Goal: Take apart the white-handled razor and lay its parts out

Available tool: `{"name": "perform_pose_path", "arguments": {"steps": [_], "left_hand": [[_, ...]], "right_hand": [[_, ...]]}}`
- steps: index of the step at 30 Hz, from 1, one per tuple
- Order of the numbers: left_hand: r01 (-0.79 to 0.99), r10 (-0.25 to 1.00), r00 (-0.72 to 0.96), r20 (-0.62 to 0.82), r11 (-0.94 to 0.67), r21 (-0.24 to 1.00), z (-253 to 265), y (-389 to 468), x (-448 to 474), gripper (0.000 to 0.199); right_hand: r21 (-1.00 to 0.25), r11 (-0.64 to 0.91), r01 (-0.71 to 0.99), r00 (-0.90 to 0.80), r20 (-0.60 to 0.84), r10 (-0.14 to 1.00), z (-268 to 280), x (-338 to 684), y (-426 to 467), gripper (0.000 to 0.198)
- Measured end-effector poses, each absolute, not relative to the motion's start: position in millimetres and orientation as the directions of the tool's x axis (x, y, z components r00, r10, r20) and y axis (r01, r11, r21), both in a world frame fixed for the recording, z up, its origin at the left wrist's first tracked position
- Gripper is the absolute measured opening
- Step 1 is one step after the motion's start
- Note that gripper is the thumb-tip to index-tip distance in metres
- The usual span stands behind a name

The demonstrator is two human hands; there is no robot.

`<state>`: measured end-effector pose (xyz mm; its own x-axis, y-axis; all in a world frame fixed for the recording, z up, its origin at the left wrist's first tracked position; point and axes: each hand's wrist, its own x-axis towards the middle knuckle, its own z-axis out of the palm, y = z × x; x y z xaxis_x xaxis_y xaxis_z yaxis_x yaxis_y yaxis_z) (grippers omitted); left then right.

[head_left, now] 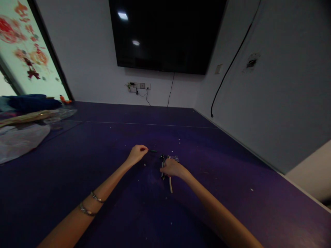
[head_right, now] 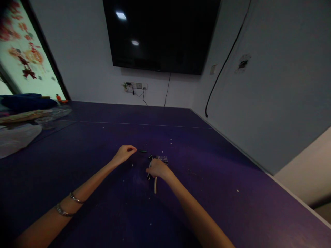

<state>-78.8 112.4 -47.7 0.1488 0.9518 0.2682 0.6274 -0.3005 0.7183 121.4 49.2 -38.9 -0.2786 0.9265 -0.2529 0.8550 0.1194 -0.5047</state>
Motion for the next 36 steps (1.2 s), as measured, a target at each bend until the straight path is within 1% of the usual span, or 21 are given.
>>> {"name": "perform_pose_path", "arguments": {"steps": [5, 9, 12, 15, 18, 21, 24, 30, 36], "left_hand": [[0.659, 0.946, 0.166, 0.278, -0.316, 0.683, -52, 111, -80, 0.018], [0.694, 0.934, 0.195, 0.299, -0.347, 0.631, -60, 112, -79, 0.018], [0.73, 0.919, 0.219, 0.329, -0.377, 0.569, -67, 115, -80, 0.019], [0.762, 0.9, 0.255, 0.353, -0.411, 0.501, -75, 123, -82, 0.019], [0.776, 0.884, 0.309, 0.352, -0.448, 0.444, -82, 134, -81, 0.019], [0.771, 0.86, 0.378, 0.343, -0.497, 0.397, -86, 142, -77, 0.018], [0.754, 0.832, 0.441, 0.338, -0.547, 0.363, -86, 147, -72, 0.019], [0.732, 0.801, 0.496, 0.335, -0.593, 0.334, -81, 149, -68, 0.019], [0.709, 0.796, 0.49, 0.355, -0.601, 0.369, -79, 148, -66, 0.016]], "right_hand": [[-0.501, 0.132, 0.856, -0.283, -0.24, 0.928, -38, 118, 48, 0.015], [-0.505, 0.149, 0.85, -0.295, -0.223, 0.929, -37, 118, 47, 0.017], [-0.527, 0.179, 0.831, -0.312, -0.175, 0.934, -32, 123, 45, 0.017], [-0.541, 0.21, 0.815, -0.314, -0.107, 0.943, -23, 134, 43, 0.023], [-0.562, 0.183, 0.806, -0.281, -0.093, 0.955, -15, 148, 42, 0.031], [-0.597, 0.141, 0.789, -0.247, -0.098, 0.964, -10, 163, 41, 0.032], [-0.619, 0.131, 0.774, -0.224, -0.074, 0.972, -9, 177, 42, 0.033], [-0.655, 0.148, 0.741, -0.221, -0.029, 0.975, -13, 198, 44, 0.03], [-0.67, 0.132, 0.73, -0.2, -0.025, 0.98, -17, 208, 45, 0.029]]}}
